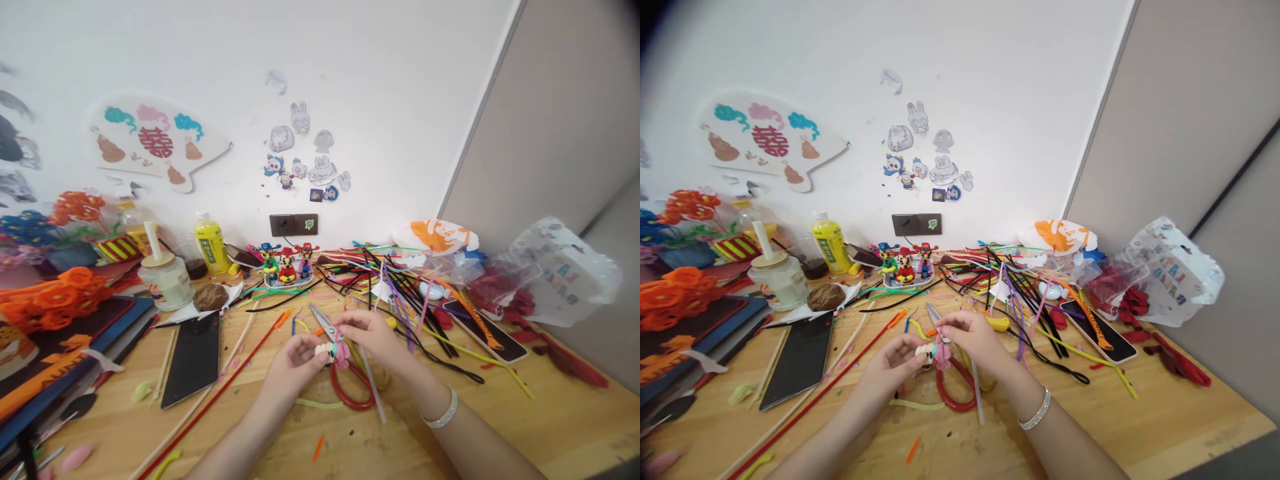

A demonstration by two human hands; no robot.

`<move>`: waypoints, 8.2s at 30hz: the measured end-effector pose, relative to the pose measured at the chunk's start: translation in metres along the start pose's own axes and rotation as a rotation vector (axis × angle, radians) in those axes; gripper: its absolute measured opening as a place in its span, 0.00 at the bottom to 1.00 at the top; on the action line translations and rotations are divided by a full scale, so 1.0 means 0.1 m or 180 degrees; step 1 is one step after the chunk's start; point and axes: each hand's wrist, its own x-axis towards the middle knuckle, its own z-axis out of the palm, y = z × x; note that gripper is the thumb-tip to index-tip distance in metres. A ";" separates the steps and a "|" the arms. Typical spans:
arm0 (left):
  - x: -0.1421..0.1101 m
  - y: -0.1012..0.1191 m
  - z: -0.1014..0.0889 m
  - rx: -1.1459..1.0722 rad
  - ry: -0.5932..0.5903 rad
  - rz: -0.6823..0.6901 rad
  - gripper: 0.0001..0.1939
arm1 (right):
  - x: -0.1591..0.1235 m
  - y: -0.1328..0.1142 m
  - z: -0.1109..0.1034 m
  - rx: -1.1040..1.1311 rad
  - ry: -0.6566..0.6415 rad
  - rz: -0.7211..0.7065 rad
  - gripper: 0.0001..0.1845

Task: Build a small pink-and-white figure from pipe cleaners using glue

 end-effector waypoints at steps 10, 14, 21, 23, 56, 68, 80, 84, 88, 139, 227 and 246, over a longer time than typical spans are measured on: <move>-0.09 0.02 0.08 -0.0046 0.0179 -0.0262 0.18 | -0.01 0.13 0.10 0.0603 -0.0041 0.0389 0.06; -0.07 0.00 0.07 -0.0006 0.0223 -0.0288 0.18 | -0.01 0.09 0.14 0.0564 0.0088 0.0518 0.05; -0.06 -0.03 0.06 -0.0063 0.0308 -0.0346 0.19 | -0.02 0.11 0.20 0.0495 0.0392 0.0438 0.06; -0.06 -0.04 0.05 -0.0088 0.0298 -0.0355 0.19 | -0.03 0.12 0.22 0.0488 0.0455 0.0434 0.06; -0.03 0.09 -0.01 -0.1604 0.0269 0.0132 0.21 | -0.07 0.18 0.31 0.0521 0.0623 0.0218 0.16; -0.03 -0.04 0.05 -0.1657 0.0330 -0.0017 0.24 | -0.17 0.18 0.57 0.1605 0.0483 0.0437 0.21; 0.02 0.18 -0.13 0.0346 0.0803 0.0568 0.15 | -0.15 0.12 0.54 0.1283 0.0562 0.0382 0.20; 0.01 0.23 -0.15 0.0767 0.0891 0.0690 0.14 | -0.14 0.12 0.54 0.1235 0.0555 0.0441 0.19; 0.00 0.25 -0.13 0.0813 0.0738 0.0731 0.14 | -0.16 0.08 0.53 0.1123 0.0576 0.0482 0.19; -0.03 0.27 -0.06 0.1034 0.0396 0.0567 0.20 | -0.20 0.25 0.51 0.1321 0.0274 0.0488 0.09; -0.02 0.33 -0.20 0.3020 -0.0009 0.1365 0.12 | -0.19 0.30 0.47 -0.0202 -0.0185 -0.0271 0.09; 0.00 0.30 -0.17 0.1813 -0.0048 0.0743 0.18 | -0.16 0.19 0.44 0.0077 -0.0090 -0.0226 0.17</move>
